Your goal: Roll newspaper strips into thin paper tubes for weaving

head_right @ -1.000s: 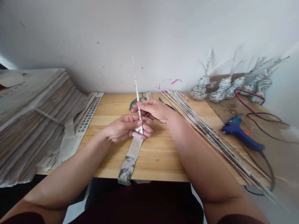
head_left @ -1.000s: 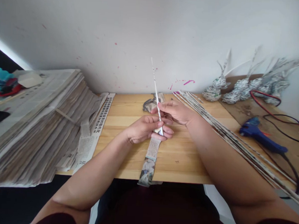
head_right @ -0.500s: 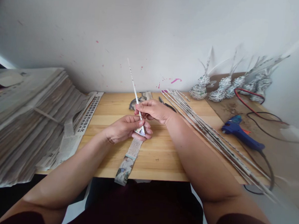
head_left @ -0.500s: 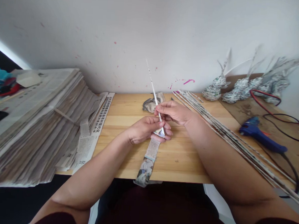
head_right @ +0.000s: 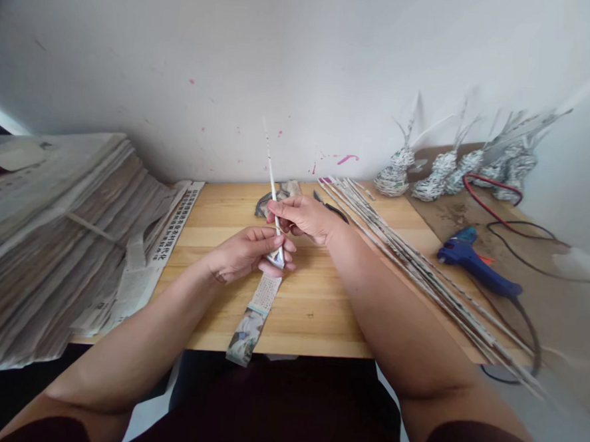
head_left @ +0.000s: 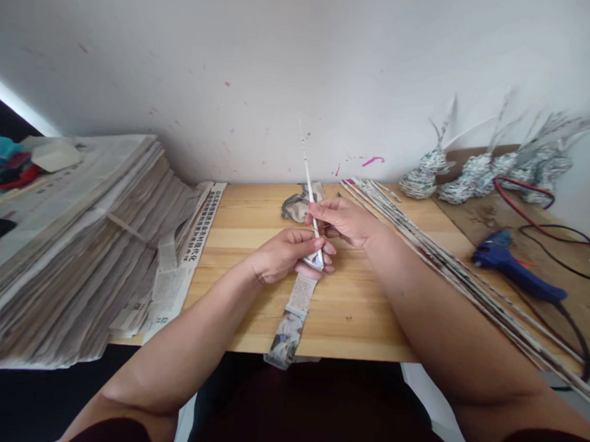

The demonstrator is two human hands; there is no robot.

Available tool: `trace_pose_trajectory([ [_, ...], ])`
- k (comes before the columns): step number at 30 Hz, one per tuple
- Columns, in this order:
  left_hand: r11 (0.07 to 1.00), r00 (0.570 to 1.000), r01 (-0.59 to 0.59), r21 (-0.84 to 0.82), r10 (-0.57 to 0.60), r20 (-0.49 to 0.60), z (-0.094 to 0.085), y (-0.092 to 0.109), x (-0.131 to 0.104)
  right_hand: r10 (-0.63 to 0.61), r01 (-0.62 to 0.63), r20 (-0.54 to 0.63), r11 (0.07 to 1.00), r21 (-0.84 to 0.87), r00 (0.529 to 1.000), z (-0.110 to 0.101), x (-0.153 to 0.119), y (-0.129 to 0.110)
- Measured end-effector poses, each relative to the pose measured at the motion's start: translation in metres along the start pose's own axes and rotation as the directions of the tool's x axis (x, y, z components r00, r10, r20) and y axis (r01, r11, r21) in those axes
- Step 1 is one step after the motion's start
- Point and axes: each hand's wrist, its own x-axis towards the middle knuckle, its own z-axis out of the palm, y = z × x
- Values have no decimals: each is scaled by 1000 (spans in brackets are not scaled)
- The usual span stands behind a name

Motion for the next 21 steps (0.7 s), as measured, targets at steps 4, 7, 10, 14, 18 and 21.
trace_pose_trajectory([
  [4, 991, 980, -135, 18, 137, -143, -8, 5, 2, -16, 14, -52, 999, -38, 999, -2, 2, 0],
  [7, 959, 904, -279, 57, 283, -320, -14, 10, 3, -71, 67, -22, 991, -120, 997, 1, 1, -3],
  [10, 935, 833, -346, 78, 344, -433, -18, 13, 5, -131, 131, 16, 965, -229, 991, 9, -1, -3],
  [14, 932, 804, -356, 68, 342, -486, -19, 12, 7, -185, 126, -91, 885, -447, 979, 20, -1, 1],
  [18, 930, 793, -366, 31, 329, -512, -18, 12, 8, -160, 58, -173, 873, -484, 972, 24, 0, 1],
  [21, 936, 789, -352, -16, 287, -543, -17, 13, 9, -214, 48, -206, 796, -604, 955, 26, -3, -5],
])
